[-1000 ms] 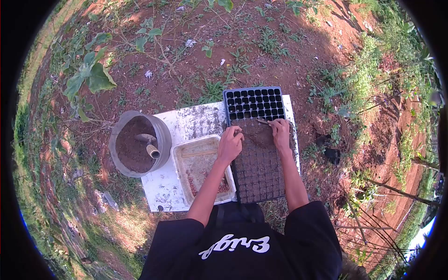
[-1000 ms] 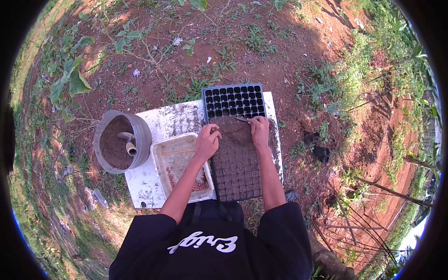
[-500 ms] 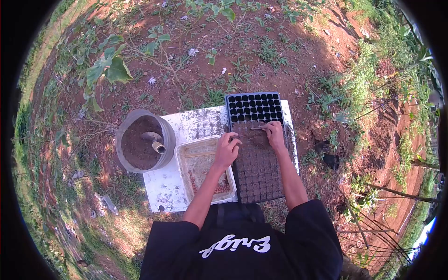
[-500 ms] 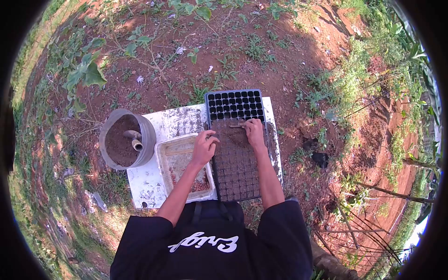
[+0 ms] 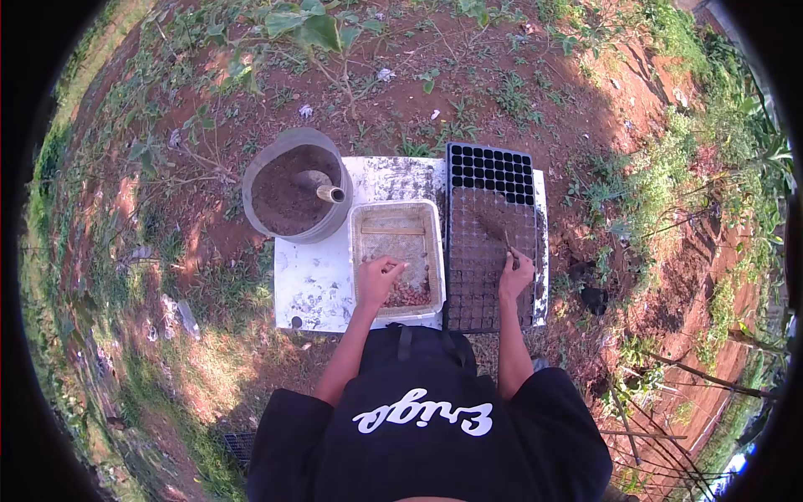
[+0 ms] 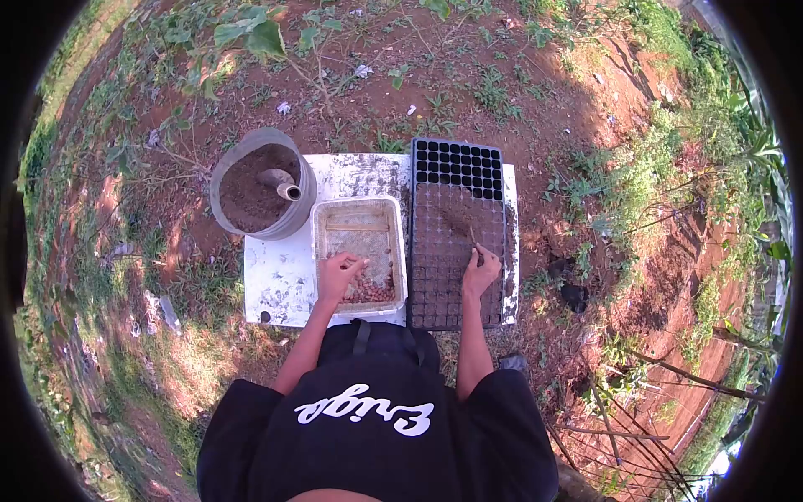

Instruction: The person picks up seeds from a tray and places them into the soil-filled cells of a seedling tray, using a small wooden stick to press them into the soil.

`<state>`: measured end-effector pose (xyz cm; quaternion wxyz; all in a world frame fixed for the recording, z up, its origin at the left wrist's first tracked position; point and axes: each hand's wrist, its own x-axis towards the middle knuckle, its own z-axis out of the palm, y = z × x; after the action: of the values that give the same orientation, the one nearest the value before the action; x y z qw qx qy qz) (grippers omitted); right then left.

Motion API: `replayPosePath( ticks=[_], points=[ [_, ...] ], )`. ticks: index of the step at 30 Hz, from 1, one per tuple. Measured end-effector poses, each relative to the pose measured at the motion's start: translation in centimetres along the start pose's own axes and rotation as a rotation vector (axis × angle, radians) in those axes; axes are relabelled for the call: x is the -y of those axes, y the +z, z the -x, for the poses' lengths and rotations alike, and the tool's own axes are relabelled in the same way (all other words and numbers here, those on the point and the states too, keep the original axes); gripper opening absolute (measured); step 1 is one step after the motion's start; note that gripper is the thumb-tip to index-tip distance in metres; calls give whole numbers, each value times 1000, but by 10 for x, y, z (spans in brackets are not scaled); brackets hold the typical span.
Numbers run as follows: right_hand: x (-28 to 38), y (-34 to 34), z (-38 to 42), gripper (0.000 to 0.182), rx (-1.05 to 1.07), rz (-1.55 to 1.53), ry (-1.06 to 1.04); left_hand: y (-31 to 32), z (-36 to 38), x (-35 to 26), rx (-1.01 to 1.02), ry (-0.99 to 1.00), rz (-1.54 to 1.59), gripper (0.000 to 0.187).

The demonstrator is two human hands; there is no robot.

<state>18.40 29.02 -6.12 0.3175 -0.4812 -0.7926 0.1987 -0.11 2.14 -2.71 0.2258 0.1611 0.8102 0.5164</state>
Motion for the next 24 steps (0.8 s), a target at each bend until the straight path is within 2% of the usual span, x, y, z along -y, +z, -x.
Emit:
replayPosePath(
  ticks=[2, 3, 5, 6, 7, 9, 11, 12, 14, 16, 17, 18, 19, 21, 22, 24],
  points=[
    [-6, 5, 20, 14, 56, -29, 36, -18, 6, -20, -4, 9, -275, 29],
    [0, 3, 27, 14, 69, -33, 30, -20, 10, -16, -14, -2, -276, 29],
    [12, 3, 32, 16, -25, -55, 24, -25, 12, -11, -138, 96, -405, 29],
    [13, 4, 34, 16, -19, -58, 20, -31, 15, -17, -40, 17, -419, 20],
    [13, 6, 36, 16, 20, -13, 9, -35, 17, -13, -42, 13, -420, 20],
    [19, 6, 41, 16, 54, 33, -2, -41, 19, -3, -36, 308, -368, 16],
    [42, 8, 44, 18, -125, 182, -160, -39, 24, 14, -30, 361, -321, 15],
    [54, 10, 44, 18, -133, 177, -166, -40, 28, 15, -29, 400, -338, 15],
    [78, 15, 52, 19, 133, -50, -119, -41, 35, 18, -28, 440, -356, 16],
    [109, 25, 57, 24, 260, -238, -337, -39, 30, 28, -29, 518, -439, 17],
    [119, 37, 59, 30, 314, -205, -491, -38, 26, 32, -31, 526, -440, 17],
    [134, 41, 61, 32, 465, -155, -569, -37, 25, 37, -33, 566, -450, 17],
    [138, 53, 65, 32, 465, -159, -572, -37, 26, 39, -37, 602, -460, 18],
    [153, 74, 72, 34, 623, -165, -706, -37, 28, 41, -36, 603, -471, 18],
    [160, 79, 75, 34, 619, -172, -713, -38, 27, 41, -27, 606, -478, 18],
    [166, 89, 81, 34, 472, -48, -755, -41, 26, 40, -33, 618, -497, 17]
  ],
)
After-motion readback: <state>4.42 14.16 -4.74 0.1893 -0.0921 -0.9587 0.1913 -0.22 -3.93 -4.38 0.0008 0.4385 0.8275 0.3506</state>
